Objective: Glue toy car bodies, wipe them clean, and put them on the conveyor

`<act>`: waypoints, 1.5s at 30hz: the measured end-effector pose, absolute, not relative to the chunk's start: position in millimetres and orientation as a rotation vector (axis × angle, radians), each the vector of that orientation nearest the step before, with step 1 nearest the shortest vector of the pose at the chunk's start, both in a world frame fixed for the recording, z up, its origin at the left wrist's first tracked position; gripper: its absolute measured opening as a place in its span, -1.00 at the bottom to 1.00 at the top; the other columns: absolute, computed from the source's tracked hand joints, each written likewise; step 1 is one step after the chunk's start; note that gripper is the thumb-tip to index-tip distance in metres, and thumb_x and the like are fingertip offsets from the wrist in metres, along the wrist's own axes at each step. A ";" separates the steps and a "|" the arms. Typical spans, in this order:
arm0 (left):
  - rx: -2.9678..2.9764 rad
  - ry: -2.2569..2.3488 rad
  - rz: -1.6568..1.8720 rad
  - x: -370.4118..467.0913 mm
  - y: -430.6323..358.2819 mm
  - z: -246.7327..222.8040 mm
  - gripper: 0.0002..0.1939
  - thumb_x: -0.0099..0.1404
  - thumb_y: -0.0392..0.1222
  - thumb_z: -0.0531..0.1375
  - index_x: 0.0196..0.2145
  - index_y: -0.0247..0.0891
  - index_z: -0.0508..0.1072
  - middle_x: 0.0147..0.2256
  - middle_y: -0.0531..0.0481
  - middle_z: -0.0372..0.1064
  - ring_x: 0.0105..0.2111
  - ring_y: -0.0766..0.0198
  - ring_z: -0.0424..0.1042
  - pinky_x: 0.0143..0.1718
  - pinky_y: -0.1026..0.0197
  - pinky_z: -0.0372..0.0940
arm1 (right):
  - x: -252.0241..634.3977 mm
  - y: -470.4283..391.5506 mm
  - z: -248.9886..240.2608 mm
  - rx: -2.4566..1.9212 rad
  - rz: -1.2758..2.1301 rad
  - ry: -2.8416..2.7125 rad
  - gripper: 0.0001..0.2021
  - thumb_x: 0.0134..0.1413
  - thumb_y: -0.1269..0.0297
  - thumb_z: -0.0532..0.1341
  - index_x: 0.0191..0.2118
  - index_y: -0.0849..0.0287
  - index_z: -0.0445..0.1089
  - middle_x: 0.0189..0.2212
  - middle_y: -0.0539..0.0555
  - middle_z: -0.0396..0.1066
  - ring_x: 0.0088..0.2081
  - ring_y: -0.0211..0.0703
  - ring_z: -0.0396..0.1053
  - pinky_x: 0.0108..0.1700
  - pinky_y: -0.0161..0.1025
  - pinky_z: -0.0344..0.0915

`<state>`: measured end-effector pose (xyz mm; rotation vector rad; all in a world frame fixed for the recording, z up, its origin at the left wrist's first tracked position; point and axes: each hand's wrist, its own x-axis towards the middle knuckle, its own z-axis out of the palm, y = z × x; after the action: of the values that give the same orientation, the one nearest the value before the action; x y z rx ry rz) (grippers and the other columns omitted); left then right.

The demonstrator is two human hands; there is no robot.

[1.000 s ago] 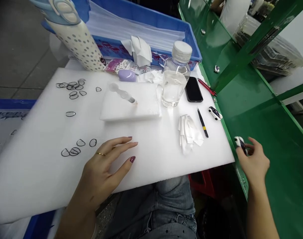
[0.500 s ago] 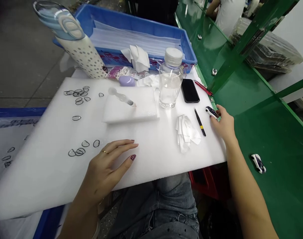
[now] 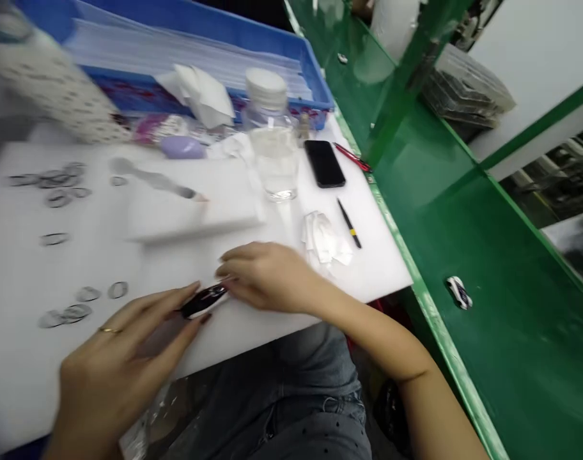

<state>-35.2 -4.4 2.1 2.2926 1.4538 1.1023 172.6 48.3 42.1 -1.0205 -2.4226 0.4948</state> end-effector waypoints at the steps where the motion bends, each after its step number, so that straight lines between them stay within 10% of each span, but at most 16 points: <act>1: 2.302 1.496 1.161 -32.7 -8.9 2.4 -0.64 0.39 -0.24 0.23 0.11 0.00 0.42 -0.12 0.02 0.46 -0.19 0.12 0.50 -0.10 0.10 0.36 | 177.0 54.8 45.1 -1.093 0.469 -2.282 -0.86 0.33 0.31 0.12 -0.11 0.19 0.39 -0.11 0.13 0.54 -0.09 -0.19 0.49 -0.03 -0.25 0.41; 5: 2.170 1.346 1.124 -18.5 -15.0 3.2 -0.69 0.33 -0.26 0.29 0.02 -0.12 0.43 -0.11 -0.03 0.42 -0.26 0.22 0.50 -0.20 0.19 0.44 | 184.3 98.1 51.7 -1.335 0.340 -1.867 -0.75 0.15 0.32 0.23 -0.04 0.17 0.31 -0.16 0.14 0.52 -0.22 -0.11 0.50 -0.16 -0.15 0.44; 11: 2.297 1.434 0.906 -7.6 -5.2 4.8 -0.23 -0.03 -0.17 0.53 0.09 -0.23 0.33 0.04 -0.24 0.29 -0.01 -0.15 0.36 -0.06 -0.21 0.42 | 156.2 147.2 49.7 -1.197 0.507 -2.175 -0.53 0.01 0.24 0.33 0.06 0.14 0.30 -0.03 0.18 0.47 -0.11 0.02 0.47 -0.13 -0.09 0.39; 16: 2.203 1.493 0.956 1.7 -3.5 1.9 -0.39 0.02 -0.28 0.45 0.01 -0.29 0.34 -0.08 -0.21 0.35 -0.10 -0.07 0.40 -0.12 -0.14 0.45 | 144.8 158.3 63.2 -1.325 0.499 -2.194 -0.83 0.29 0.22 0.11 -0.26 0.14 0.40 -0.42 0.03 0.43 -0.32 -0.12 0.41 -0.20 -0.15 0.28; 23: 1.906 1.305 1.112 -3.4 -0.7 7.6 -0.52 -0.01 -0.33 0.35 -0.08 -0.25 0.47 -0.08 -0.12 0.49 -0.07 0.00 0.44 -0.03 -0.10 0.42 | 165.2 108.1 63.5 -0.938 1.039 -1.859 -0.91 0.27 0.24 0.09 -0.20 0.11 0.27 -0.34 0.02 0.29 -0.28 -0.21 0.31 -0.21 -0.20 0.31; 31: 1.729 1.371 1.142 3.0 4.5 11.7 -0.67 0.04 -0.26 0.36 -0.18 -0.20 0.55 -0.20 -0.02 0.55 -0.18 0.06 0.46 -0.16 -0.05 0.41 | 163.7 62.5 58.5 -0.868 1.279 -1.655 -0.38 0.20 -0.40 -0.22 -0.51 0.06 0.05 -0.58 -0.03 -0.03 -0.53 -0.19 0.03 -0.45 -0.16 0.15; 34: 1.716 1.380 1.152 3.7 4.3 12.5 -0.68 0.02 -0.28 0.38 -0.20 -0.19 0.54 -0.23 0.01 0.54 -0.20 0.09 0.45 -0.18 0.00 0.38 | 152.5 48.1 75.7 -0.794 1.298 -1.460 -0.39 0.22 -0.35 -0.41 -0.54 0.05 -0.12 -0.65 -0.08 -0.26 -0.61 -0.21 -0.15 -0.54 -0.17 0.04; 45: 1.709 1.386 1.154 4.6 4.9 13.1 -0.67 -0.01 -0.31 0.40 -0.23 -0.24 0.56 -0.25 0.05 0.55 -0.22 0.16 0.44 -0.19 0.11 0.33 | 139.3 42.8 67.6 -0.583 1.609 -1.103 -0.31 0.15 -0.42 -0.16 -0.66 0.13 -0.07 -0.75 -0.10 -0.24 -0.66 -0.35 -0.22 -0.58 -0.27 -0.08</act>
<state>4.6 4.9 13.1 1.7091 1.3858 1.1540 139.3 42.8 67.6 -0.5832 -1.1028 1.6095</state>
